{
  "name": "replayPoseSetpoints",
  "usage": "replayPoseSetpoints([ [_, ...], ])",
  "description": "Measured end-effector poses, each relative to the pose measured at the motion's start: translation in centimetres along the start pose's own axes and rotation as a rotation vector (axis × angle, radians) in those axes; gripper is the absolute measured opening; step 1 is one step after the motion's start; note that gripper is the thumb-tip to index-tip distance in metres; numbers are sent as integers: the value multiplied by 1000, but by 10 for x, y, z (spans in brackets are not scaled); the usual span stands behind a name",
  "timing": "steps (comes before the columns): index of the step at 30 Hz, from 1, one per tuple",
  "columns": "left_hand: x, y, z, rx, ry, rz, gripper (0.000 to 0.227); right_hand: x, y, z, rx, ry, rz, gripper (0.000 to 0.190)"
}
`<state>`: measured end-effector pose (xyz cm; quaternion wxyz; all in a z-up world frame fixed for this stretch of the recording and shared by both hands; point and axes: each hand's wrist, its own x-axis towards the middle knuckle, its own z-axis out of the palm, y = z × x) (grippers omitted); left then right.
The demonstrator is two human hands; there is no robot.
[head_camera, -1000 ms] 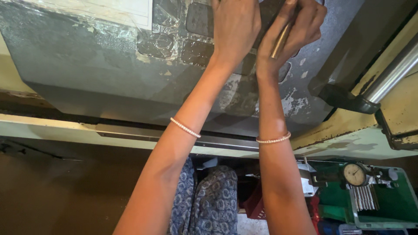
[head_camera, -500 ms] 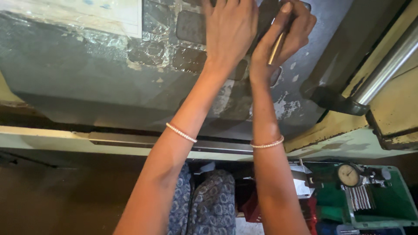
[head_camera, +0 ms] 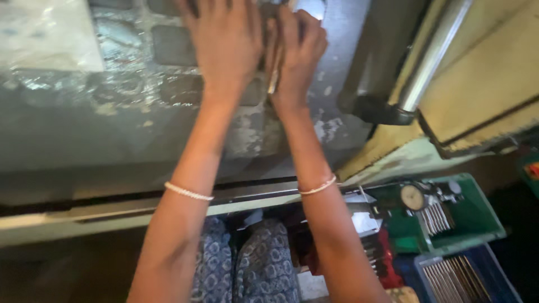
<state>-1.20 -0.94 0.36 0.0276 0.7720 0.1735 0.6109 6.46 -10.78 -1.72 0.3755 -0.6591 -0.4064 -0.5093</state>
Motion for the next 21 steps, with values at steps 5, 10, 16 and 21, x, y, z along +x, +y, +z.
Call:
replayPoseSetpoints([
  [5,1,1,-9,15,-66,41,35,-3,-5,-10,120,37,39,27],
  [10,2,5,-19,-51,-124,34,42,-8,-8,-31,264,71,253,16],
  [16,1,6,-20,-40,-122,37,43,-2,-4,-30,403,119,293,14],
  [21,0,5,-16,-22,-109,46,40,-4,-2,-26,436,148,284,15],
])
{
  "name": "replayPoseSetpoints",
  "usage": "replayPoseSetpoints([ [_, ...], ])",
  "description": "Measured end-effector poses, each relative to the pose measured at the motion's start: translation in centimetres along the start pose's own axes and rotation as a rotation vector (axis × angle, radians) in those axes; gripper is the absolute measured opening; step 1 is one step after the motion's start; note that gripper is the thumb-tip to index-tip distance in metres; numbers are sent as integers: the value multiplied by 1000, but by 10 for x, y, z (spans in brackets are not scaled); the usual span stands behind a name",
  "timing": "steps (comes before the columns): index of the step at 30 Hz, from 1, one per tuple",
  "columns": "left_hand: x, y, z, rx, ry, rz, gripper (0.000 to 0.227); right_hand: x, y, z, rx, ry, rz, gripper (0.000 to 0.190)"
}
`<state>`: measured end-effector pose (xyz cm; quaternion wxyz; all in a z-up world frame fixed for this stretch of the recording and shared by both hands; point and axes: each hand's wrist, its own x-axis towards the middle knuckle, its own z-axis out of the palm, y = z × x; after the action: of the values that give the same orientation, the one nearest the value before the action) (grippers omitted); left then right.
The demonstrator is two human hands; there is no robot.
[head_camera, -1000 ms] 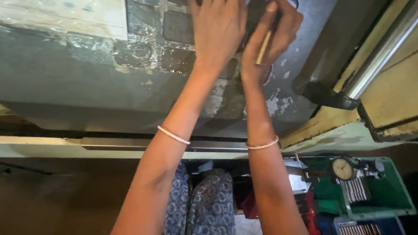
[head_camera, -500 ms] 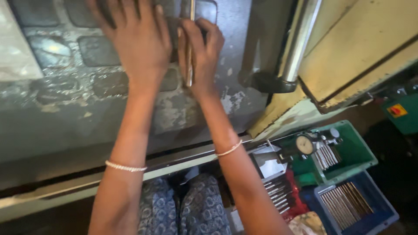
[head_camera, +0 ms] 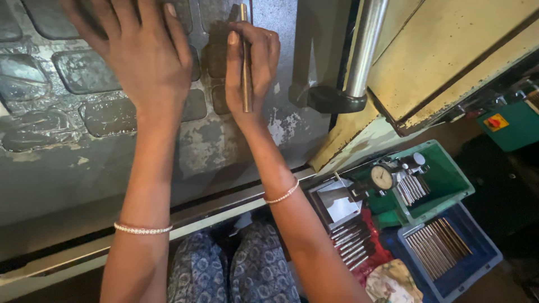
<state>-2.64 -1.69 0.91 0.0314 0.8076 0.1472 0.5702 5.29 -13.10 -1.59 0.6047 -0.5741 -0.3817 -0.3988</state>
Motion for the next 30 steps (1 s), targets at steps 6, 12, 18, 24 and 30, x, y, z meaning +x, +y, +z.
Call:
replayPoseSetpoints([
  [6,0,0,1,-15,-17,-24,41,-2,-1,0,-24,30,-9,15],
  [12,2,1,0,-6,32,16,36,-1,-7,1,-102,64,-78,15],
  [18,2,2,-5,-35,35,18,35,0,-10,1,-135,-16,-58,13],
  [24,2,2,-1,-11,59,16,30,0,-10,1,-151,-20,-75,13],
  [30,2,0,0,6,70,19,32,3,-14,-2,-187,-40,-106,12],
])
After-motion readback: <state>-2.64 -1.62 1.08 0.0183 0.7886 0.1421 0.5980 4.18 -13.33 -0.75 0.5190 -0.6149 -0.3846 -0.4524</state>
